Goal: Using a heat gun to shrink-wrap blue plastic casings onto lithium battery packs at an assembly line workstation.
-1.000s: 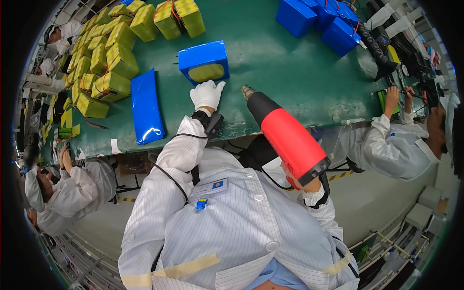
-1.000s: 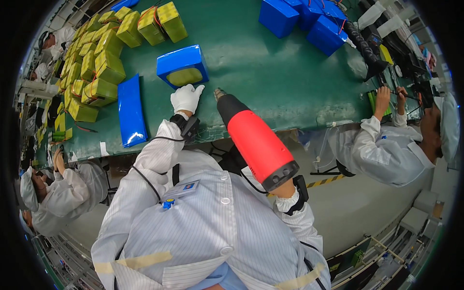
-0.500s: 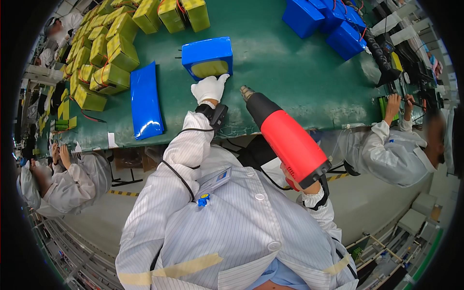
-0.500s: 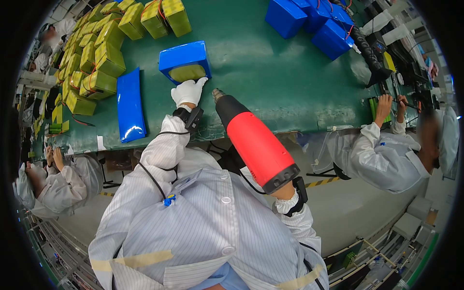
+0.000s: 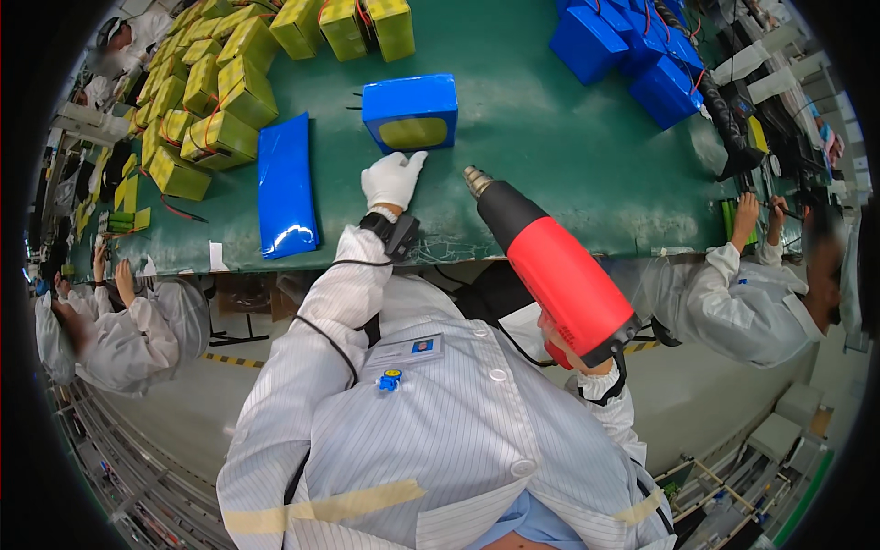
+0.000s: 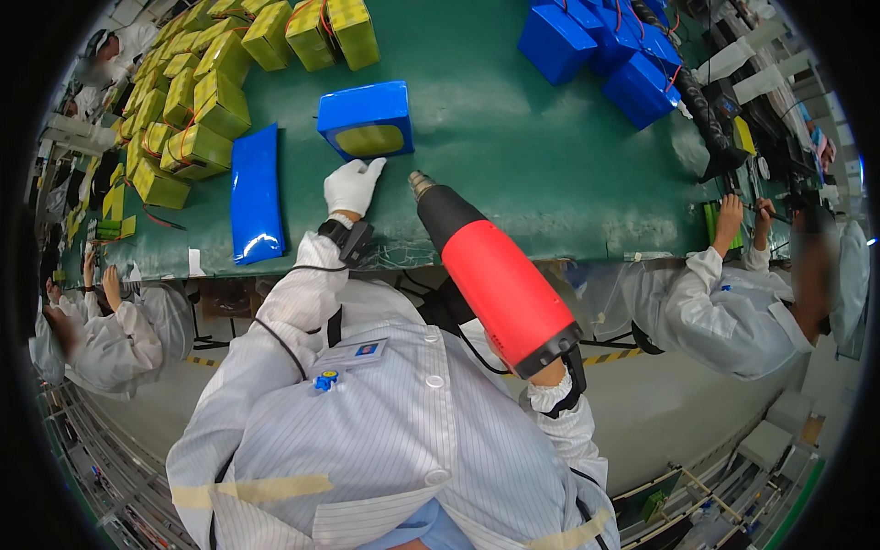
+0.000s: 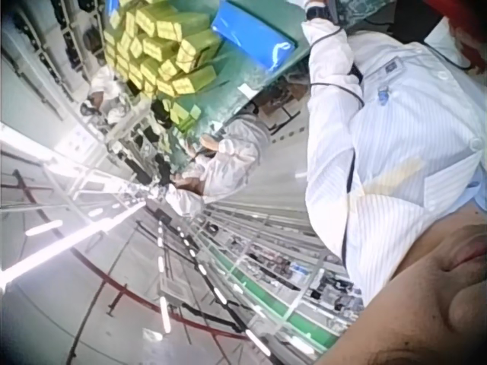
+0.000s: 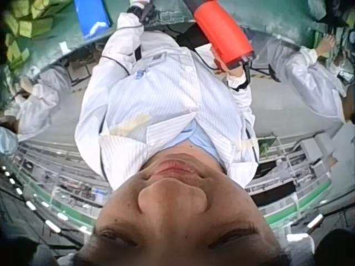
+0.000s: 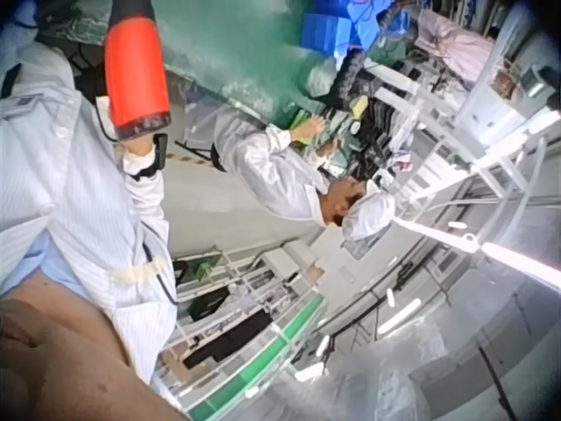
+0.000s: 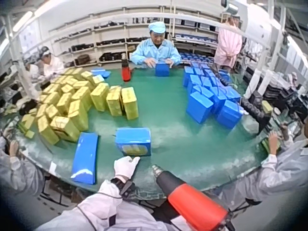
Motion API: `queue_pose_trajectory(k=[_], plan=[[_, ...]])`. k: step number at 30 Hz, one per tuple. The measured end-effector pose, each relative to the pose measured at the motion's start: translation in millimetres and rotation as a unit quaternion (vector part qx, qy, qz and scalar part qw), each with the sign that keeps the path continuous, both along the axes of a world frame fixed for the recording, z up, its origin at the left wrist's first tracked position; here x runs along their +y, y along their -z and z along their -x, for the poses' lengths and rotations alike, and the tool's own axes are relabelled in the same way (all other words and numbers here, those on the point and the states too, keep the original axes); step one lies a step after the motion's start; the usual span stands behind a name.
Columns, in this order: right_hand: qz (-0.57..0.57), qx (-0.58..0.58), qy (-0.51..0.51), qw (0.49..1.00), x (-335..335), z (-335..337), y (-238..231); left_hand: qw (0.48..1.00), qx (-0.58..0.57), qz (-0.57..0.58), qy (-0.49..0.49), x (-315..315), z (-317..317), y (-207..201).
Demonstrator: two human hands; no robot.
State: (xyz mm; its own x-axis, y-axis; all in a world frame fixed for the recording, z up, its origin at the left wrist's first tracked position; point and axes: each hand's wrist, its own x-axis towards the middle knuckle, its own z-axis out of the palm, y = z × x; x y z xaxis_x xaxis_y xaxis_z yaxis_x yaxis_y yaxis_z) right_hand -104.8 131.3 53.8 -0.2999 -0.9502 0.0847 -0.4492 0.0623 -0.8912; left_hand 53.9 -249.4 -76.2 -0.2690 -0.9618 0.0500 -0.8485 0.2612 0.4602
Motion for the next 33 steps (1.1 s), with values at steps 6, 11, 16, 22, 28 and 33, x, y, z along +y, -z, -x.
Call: queue_pose_trajectory(k=[6, 11, 16, 22, 28, 33], plan=[[0.053, 0.201, -0.012, 0.978, -4, 2, 8, 0.976, 0.113, 0.184, 0.015, -31, -29, -68], [-0.041, -0.086, -0.04, 0.995, -7, 10, -2, 0.954, -0.051, 0.205, 0.214, -67, -38, -123], [0.058, 0.168, -0.064, 0.982, -34, 1, -21, 0.917, -0.12, 0.102, 0.366, -102, -33, -162], [0.11, 0.15, -0.02, 0.982, -75, -11, -29, 0.91, -0.145, 0.011, 0.387, -110, -10, -186], [0.086, 0.023, 0.035, 0.995, -83, -25, -30, 0.913, -0.175, -0.026, 0.368, -110, -2, -188], [0.081, 0.021, 0.028, 0.996, -91, -28, -38, 0.912, -0.177, -0.035, 0.369, -114, -2, -185]])
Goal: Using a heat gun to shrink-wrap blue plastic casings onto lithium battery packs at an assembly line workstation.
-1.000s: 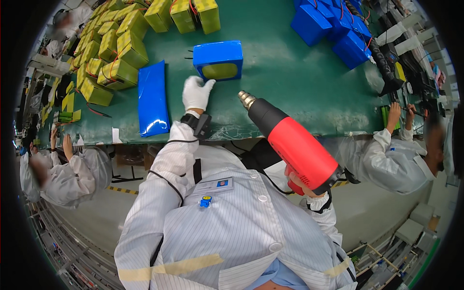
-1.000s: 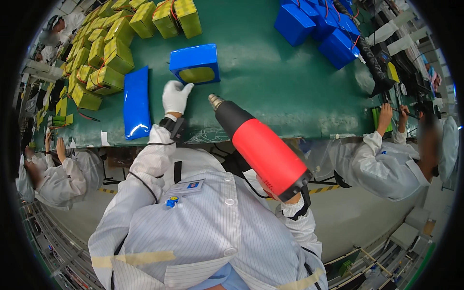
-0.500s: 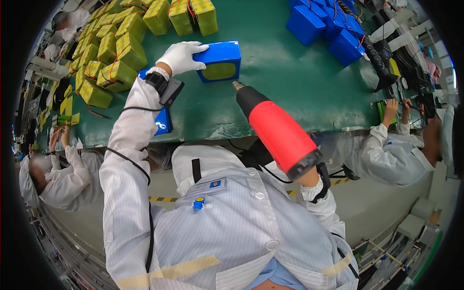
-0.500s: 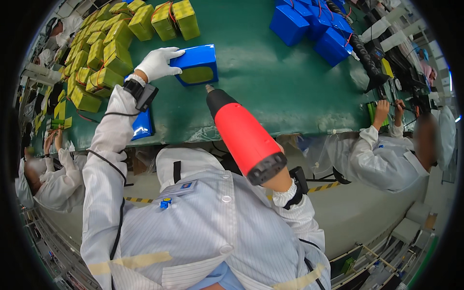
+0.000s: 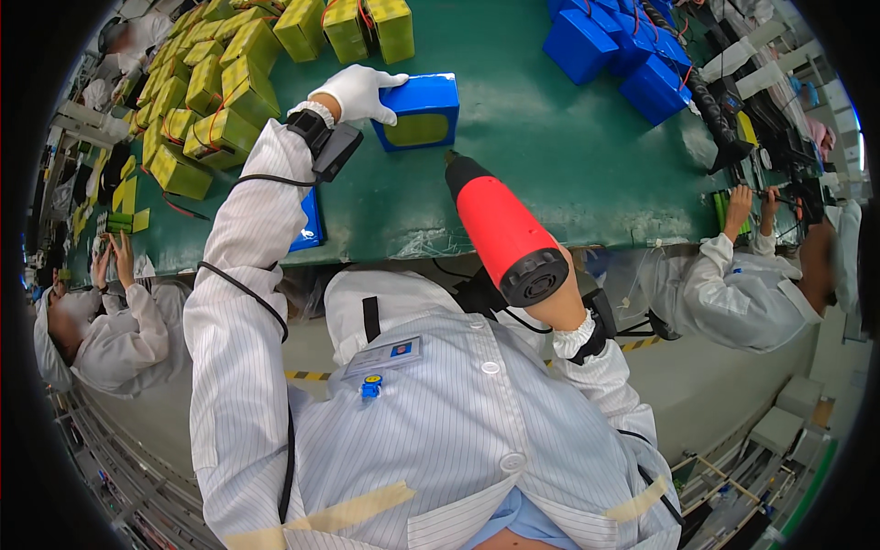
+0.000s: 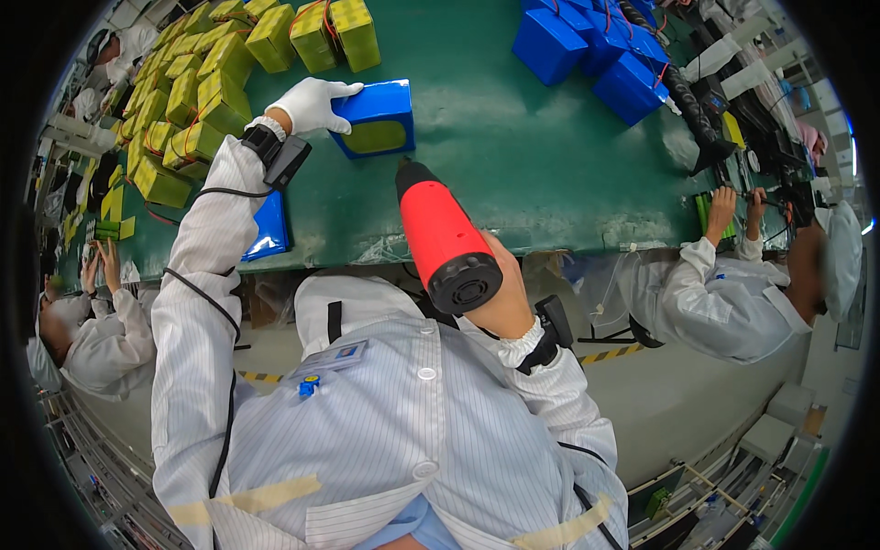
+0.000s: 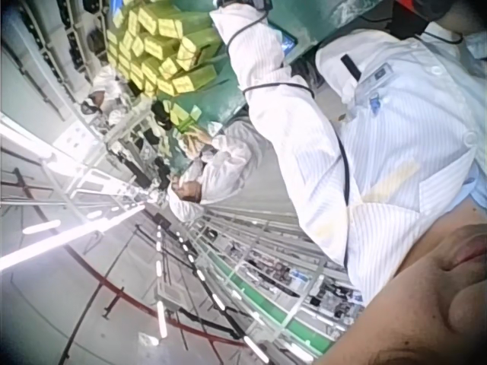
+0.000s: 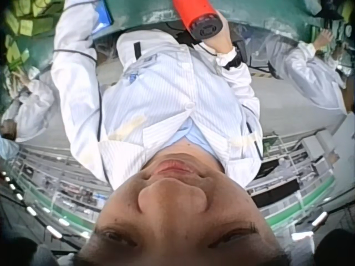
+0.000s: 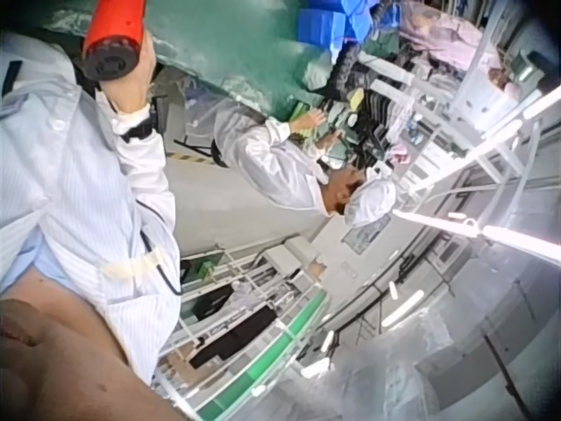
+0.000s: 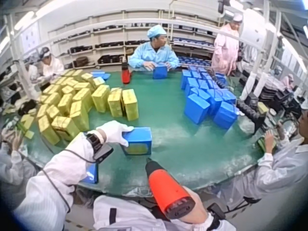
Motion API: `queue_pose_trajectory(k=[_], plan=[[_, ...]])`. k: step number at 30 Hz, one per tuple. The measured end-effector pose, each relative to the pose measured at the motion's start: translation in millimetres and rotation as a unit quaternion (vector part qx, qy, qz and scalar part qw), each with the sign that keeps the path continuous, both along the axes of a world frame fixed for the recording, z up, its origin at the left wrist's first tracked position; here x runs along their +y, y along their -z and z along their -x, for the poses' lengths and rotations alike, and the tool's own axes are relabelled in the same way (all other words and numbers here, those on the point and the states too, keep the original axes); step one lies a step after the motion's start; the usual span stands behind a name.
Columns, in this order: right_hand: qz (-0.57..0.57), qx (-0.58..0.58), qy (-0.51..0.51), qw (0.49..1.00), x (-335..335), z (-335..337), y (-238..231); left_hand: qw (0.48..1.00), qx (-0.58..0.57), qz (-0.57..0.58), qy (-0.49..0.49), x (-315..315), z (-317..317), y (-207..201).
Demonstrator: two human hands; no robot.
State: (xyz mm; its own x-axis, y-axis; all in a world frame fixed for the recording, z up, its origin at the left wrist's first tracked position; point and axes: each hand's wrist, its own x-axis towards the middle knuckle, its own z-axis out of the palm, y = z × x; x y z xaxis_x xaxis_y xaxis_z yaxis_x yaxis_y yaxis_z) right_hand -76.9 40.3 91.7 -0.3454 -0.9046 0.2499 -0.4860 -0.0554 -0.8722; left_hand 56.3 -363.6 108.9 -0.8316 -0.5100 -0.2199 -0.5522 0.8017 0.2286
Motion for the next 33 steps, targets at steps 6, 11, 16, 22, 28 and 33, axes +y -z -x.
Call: queue_pose_trajectory(k=[6, 11, 16, 22, 28, 33], plan=[[-0.039, -0.043, 0.001, 0.998, -4, 3, 11, 1.0, 0.002, -0.014, 0.002, -3, 1, 2], [-0.035, -0.033, -0.006, 0.999, -8, 4, 13, 1.0, 0.017, 0.01, 0.01, -5, -1, 6], [-0.036, -0.033, 0.004, 0.999, -15, 2, 12, 1.0, -0.018, -0.005, -0.009, 1, 4, -3], [0.001, 0.001, -0.027, 1.0, -33, -5, 21, 0.999, -0.039, -0.005, -0.012, 1, 6, -4], [0.008, 0.034, -0.089, 0.995, -53, -21, 16, 0.999, -0.034, -0.011, -0.013, 2, 8, -8], [0.007, 0.03, -0.073, 0.997, -43, -18, 15, 0.999, -0.047, -0.005, 0.026, -4, 14, -13]])
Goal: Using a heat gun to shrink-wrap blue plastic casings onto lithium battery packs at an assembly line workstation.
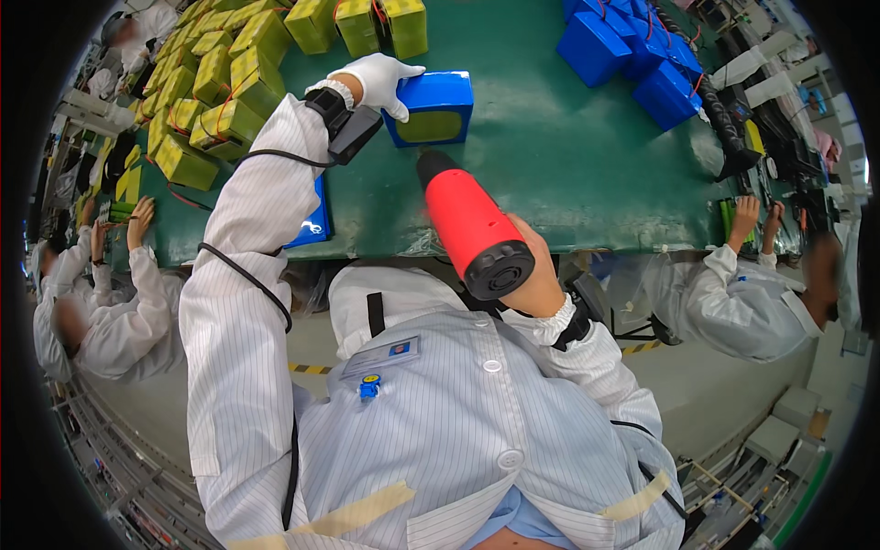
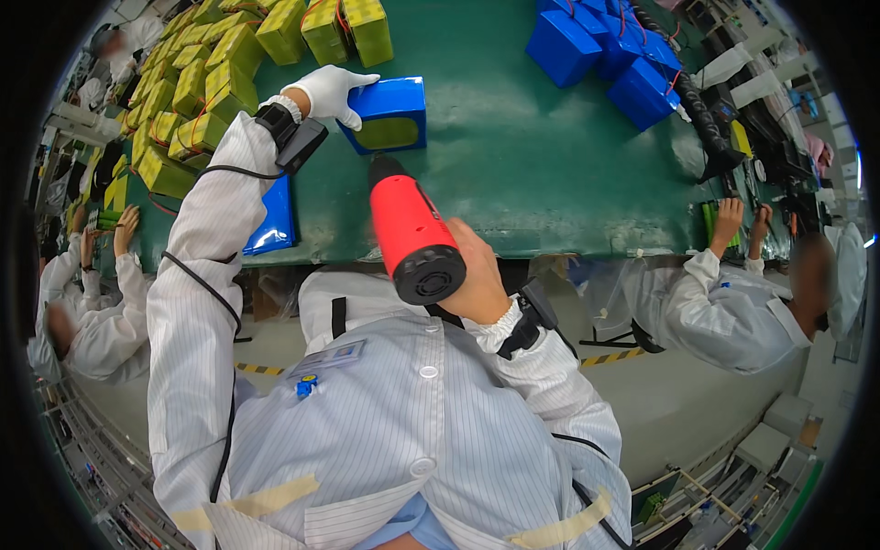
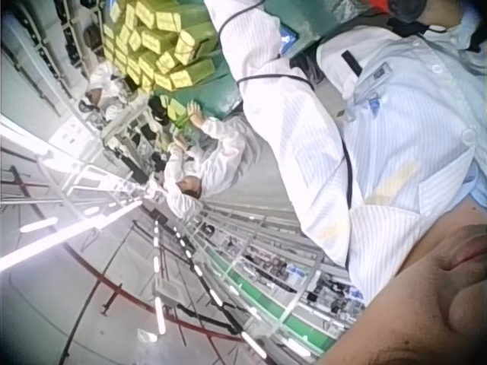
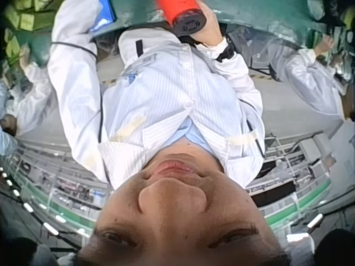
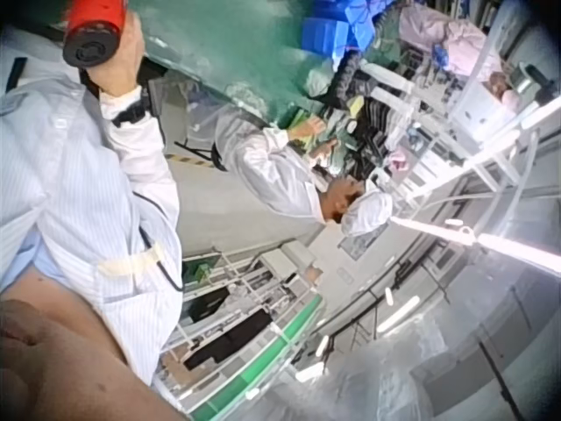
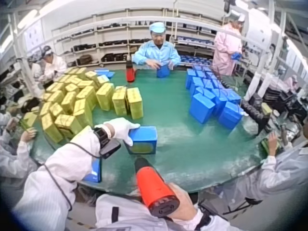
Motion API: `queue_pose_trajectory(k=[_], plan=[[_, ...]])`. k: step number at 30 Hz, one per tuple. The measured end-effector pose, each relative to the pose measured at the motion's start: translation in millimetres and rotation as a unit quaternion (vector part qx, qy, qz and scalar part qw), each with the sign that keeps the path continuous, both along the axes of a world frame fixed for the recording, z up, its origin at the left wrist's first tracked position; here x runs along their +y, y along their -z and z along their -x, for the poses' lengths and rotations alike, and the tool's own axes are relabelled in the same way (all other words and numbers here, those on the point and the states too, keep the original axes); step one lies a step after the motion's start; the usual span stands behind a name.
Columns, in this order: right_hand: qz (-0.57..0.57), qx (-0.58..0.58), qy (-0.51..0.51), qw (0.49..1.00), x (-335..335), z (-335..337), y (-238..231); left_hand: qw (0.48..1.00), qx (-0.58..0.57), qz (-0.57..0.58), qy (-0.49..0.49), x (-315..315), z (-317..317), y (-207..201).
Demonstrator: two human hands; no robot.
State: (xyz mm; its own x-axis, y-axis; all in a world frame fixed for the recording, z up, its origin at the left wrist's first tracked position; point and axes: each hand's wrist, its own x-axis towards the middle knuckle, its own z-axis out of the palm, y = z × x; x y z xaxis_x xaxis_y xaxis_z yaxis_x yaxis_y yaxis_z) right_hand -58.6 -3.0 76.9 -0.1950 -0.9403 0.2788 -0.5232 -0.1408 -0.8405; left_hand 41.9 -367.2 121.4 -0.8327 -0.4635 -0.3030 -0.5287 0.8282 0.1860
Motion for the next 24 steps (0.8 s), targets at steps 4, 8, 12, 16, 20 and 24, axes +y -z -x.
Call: queue_pose_trajectory(k=[4, 8, 12, 16, 20, 24], plan=[[0.035, 0.02, 0.053, 0.998, 21, 13, -5, 0.999, -0.037, 0.008, 0.009, -2, 7, -4], [0.055, 0.136, 0.063, 0.987, 51, 35, 5, 0.998, -0.054, 0.024, 0.024, -3, 16, -5], [0.075, 0.306, 0.066, 0.947, 70, 51, 33, 0.998, -0.062, 0.016, 0.026, -6, 19, -5], [0.05, 0.197, 0.089, 0.975, 74, 44, 24, 0.999, -0.038, 0.006, 0.014, -8, 13, 4], [0.059, 0.254, 0.09, 0.961, 112, 55, 16, 0.998, 0.041, 0.046, -0.018, 31, 1, 4], [-0.086, 0.019, 0.13, 0.988, 165, 71, 34, 0.955, 0.224, 0.186, -0.05, 96, -30, 40]])
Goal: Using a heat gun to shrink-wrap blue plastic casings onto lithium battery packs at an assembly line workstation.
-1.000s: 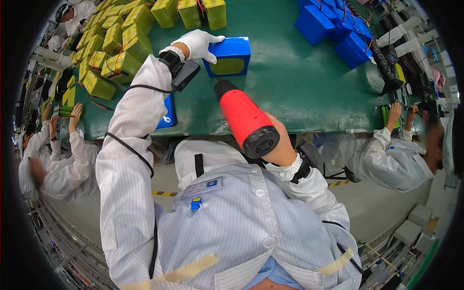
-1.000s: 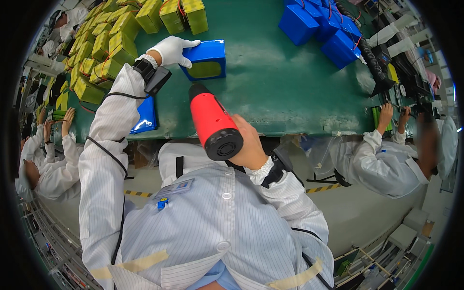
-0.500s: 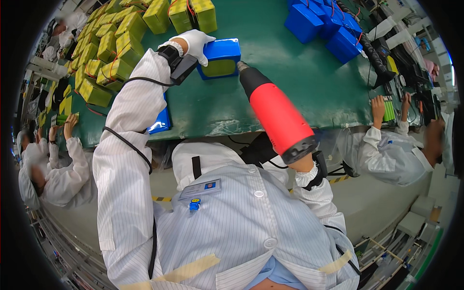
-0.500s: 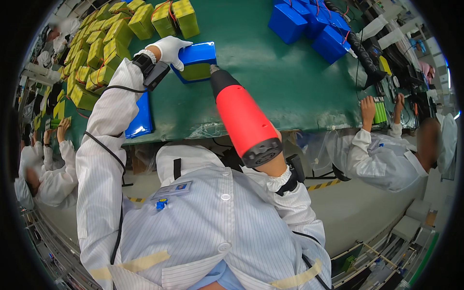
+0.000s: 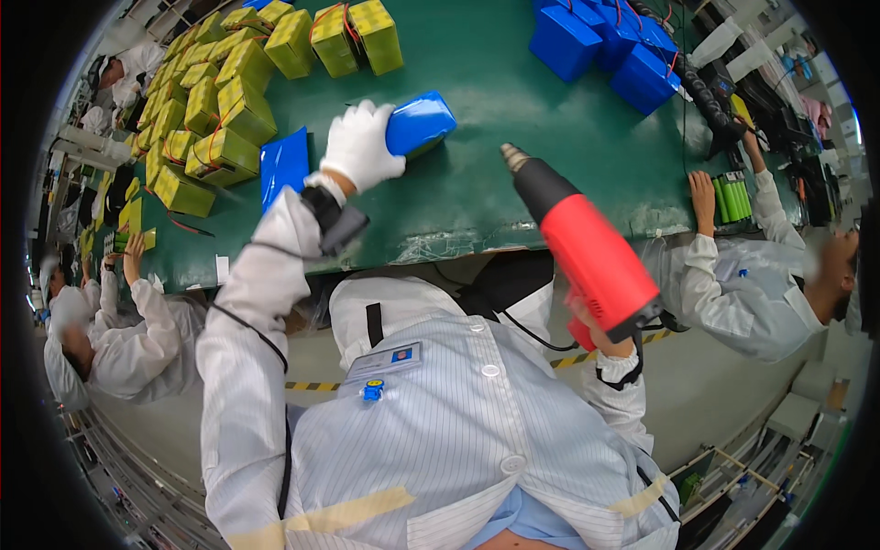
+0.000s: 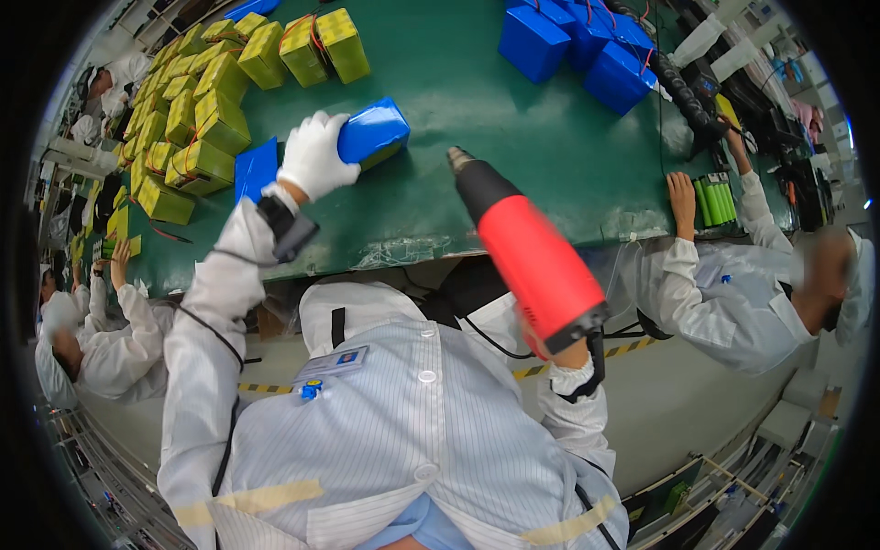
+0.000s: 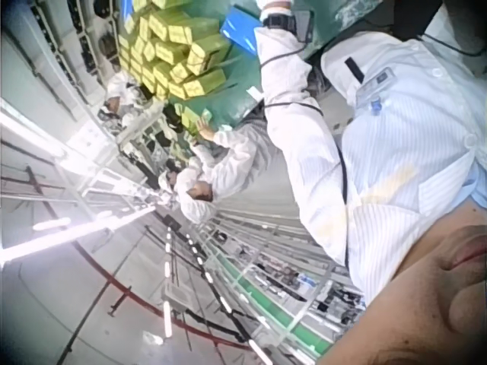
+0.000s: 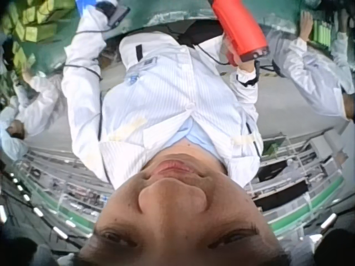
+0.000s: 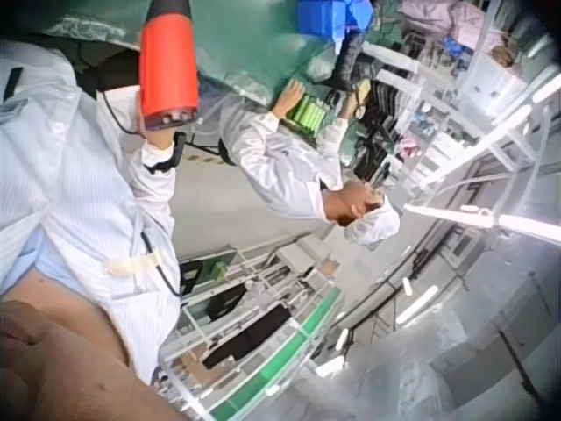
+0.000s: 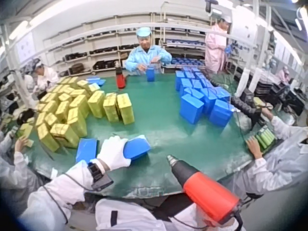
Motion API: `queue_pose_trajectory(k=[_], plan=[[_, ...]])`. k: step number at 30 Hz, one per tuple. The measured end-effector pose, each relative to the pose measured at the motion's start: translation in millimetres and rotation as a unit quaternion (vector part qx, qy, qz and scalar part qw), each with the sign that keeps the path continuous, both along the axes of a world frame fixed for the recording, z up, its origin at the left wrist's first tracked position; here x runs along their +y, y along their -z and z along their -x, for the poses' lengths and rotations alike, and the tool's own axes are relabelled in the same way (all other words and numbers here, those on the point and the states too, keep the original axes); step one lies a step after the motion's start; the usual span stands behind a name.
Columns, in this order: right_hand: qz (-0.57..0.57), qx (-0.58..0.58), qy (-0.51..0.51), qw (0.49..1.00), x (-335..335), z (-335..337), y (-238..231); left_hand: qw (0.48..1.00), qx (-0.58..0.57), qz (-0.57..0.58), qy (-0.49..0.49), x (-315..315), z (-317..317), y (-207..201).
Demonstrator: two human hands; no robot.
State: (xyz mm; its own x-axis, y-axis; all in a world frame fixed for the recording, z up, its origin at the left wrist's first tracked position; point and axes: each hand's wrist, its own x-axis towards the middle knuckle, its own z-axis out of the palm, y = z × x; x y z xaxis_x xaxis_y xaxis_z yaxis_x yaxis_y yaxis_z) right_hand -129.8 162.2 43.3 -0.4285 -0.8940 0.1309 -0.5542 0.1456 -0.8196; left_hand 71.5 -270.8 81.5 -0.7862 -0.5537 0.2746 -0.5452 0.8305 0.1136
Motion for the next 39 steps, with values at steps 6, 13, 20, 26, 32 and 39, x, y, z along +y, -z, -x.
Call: queue_pose_trajectory(k=[6, 13, 20, 26, 32, 39], plan=[[0.05, -0.32, 0.134, 0.937, -3, -3, -55, 0.992, 0.058, 0.115, 0.016, 89, 0, 58], [0.013, -0.306, 0.138, 0.942, -13, 4, -63, 0.998, 0.06, -0.001, 0.015, 100, -14, 71], [0.18, -0.535, 0.021, 0.825, -43, 25, -56, 0.982, -0.084, -0.169, 0.012, 39, -25, 60], [0.344, -0.722, -0.092, 0.593, -80, 59, -20, 0.982, -0.068, -0.178, 0.009, 40, -25, 64], [0.32, -0.746, -0.108, 0.574, -109, 69, 4, 0.987, -0.019, -0.141, -0.068, 71, -8, 64], [0.348, -0.688, -0.248, 0.586, -183, 76, -23, 0.984, 0.004, -0.076, -0.162, 105, 2, 63]])
